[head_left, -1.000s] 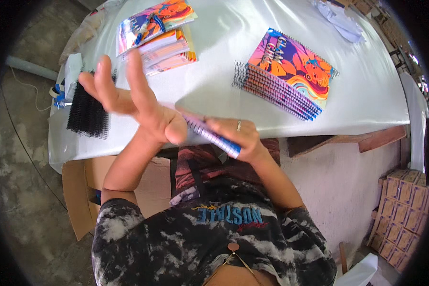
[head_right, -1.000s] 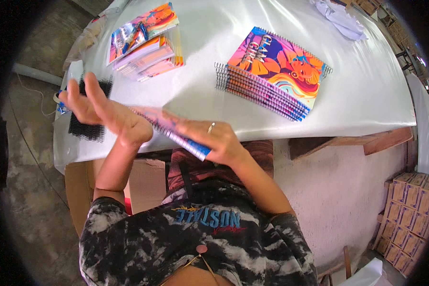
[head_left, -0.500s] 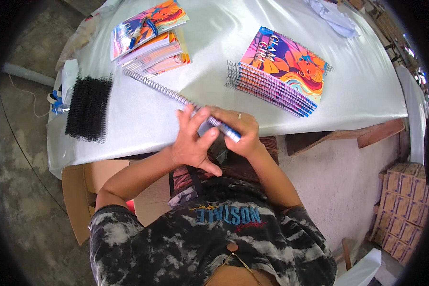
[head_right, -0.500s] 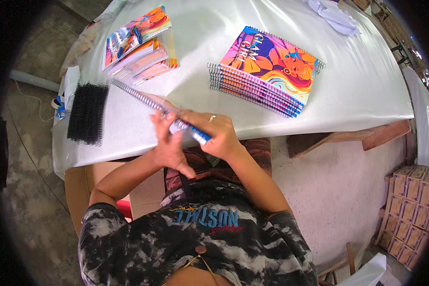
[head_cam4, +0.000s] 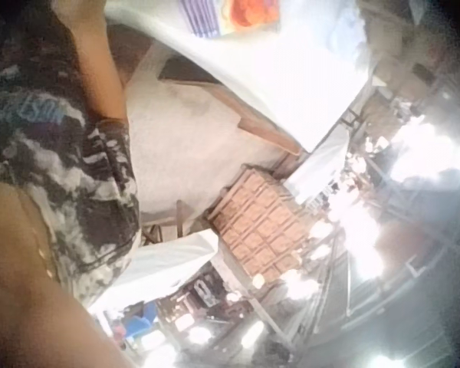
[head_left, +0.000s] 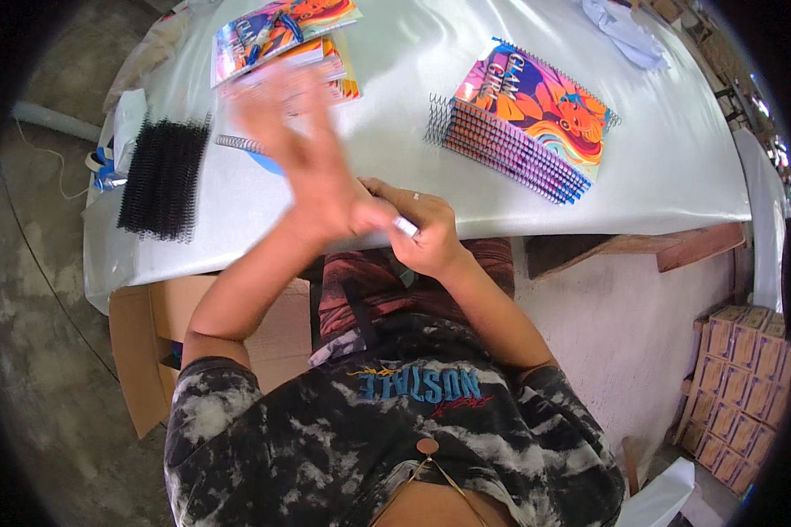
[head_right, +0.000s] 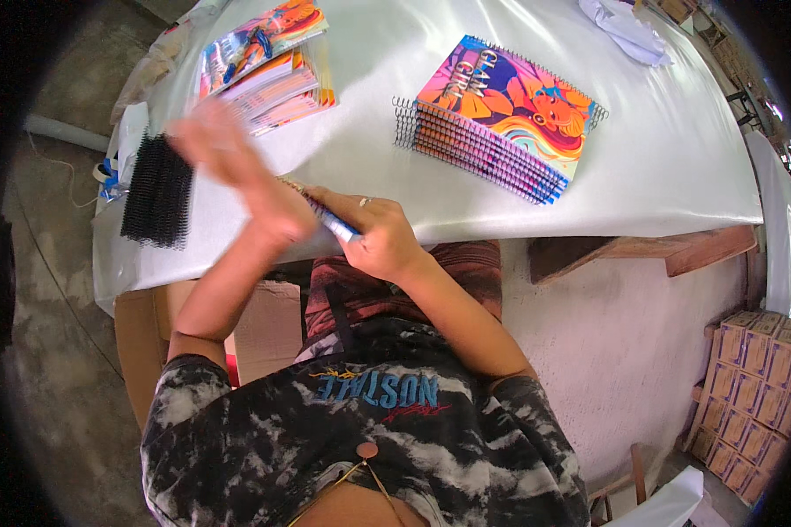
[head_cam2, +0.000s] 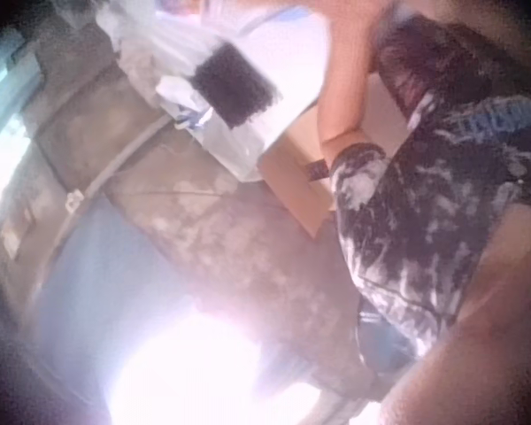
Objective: The person assembles spiral-bound notebooks by inserting metal coils into the punched holes of the covers and pages. They repeatedly pick up a coil, align it with the notebook, and press it into place, then place the finished notebook on a stack.
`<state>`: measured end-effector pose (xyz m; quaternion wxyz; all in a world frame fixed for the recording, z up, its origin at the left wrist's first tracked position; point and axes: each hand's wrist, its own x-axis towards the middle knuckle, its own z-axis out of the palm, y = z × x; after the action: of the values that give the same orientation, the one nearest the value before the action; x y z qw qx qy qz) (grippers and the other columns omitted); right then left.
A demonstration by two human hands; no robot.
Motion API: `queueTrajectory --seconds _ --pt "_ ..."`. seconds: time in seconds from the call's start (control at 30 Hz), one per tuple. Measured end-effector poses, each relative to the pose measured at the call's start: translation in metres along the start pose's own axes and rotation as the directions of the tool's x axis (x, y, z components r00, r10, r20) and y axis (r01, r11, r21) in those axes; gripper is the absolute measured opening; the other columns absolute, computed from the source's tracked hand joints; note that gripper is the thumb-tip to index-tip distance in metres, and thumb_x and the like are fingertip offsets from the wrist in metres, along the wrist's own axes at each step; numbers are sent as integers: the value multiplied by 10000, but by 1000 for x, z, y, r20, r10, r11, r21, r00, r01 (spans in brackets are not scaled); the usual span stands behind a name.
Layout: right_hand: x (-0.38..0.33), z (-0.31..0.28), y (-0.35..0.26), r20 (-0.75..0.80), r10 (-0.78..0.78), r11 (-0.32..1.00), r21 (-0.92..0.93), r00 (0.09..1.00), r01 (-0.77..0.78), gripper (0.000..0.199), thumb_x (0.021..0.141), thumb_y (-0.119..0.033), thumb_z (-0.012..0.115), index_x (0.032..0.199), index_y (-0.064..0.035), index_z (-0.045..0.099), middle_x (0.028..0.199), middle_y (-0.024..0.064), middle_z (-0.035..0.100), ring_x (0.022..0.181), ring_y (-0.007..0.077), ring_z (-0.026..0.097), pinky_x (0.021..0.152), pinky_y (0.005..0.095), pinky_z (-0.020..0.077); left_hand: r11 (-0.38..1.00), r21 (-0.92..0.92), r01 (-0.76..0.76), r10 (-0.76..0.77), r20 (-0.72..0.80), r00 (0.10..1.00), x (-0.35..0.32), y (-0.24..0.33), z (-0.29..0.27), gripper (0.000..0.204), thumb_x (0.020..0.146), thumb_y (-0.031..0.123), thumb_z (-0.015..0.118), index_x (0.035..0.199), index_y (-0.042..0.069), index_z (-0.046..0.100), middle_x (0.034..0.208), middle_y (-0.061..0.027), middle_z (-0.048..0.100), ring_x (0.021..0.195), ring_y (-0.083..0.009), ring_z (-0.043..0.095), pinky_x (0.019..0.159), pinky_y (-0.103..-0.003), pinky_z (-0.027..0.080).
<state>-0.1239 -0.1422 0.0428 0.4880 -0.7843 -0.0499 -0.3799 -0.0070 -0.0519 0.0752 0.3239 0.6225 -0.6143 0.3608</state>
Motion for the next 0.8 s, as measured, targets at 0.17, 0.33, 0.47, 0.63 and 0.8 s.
queueTrajectory --seconds 0.17,0.33,0.47,0.63,0.8 --pt "-3 -5 15 -123 38 999 25 992 -35 495 669 12 576 1160 -47 560 991 150 637 814 299 640 711 349 508 962 -244 -125 148 77 986 -51 25 5 1006 677 810 378 1361 75 314 1364 -333 226 1288 -511 148 982 -652 135" --pt "-1 0 12 0 -58 998 -28 998 58 507 651 -33 595 1157 -37 561 1015 153 631 821 294 645 707 367 512 982 -184 32 14 245 969 -42 20 8 988 726 756 397 1387 44 222 1371 -333 199 1275 -498 197 973 -641 174" --pt "5 -9 6 -34 -42 999 -28 999 41 559 708 -145 641 1233 -28 492 1146 198 567 983 315 603 804 374 492 970 -236 60 0 245 969 -63 48 -3 988 780 655 459 1396 -24 90 1390 -347 121 1284 -535 105 995 -648 53" --pt "24 17 -31 -151 -278 955 63 949 290 738 768 -405 575 1341 -10 327 1333 231 385 1238 375 375 1013 472 287 890 -302 341 -189 436 880 25 64 -73 693 923 284 378 1371 -100 14 1424 -328 28 1341 -431 64 1078 -473 82" --pt "51 -25 -68 252 -194 955 -173 948 242 643 834 -471 496 1282 -19 406 1194 198 491 1110 339 476 948 465 323 577 -272 771 -685 353 637 46 53 -114 265 857 -9 510 1112 -68 557 993 -175 628 930 -216 605 835 -293 459"
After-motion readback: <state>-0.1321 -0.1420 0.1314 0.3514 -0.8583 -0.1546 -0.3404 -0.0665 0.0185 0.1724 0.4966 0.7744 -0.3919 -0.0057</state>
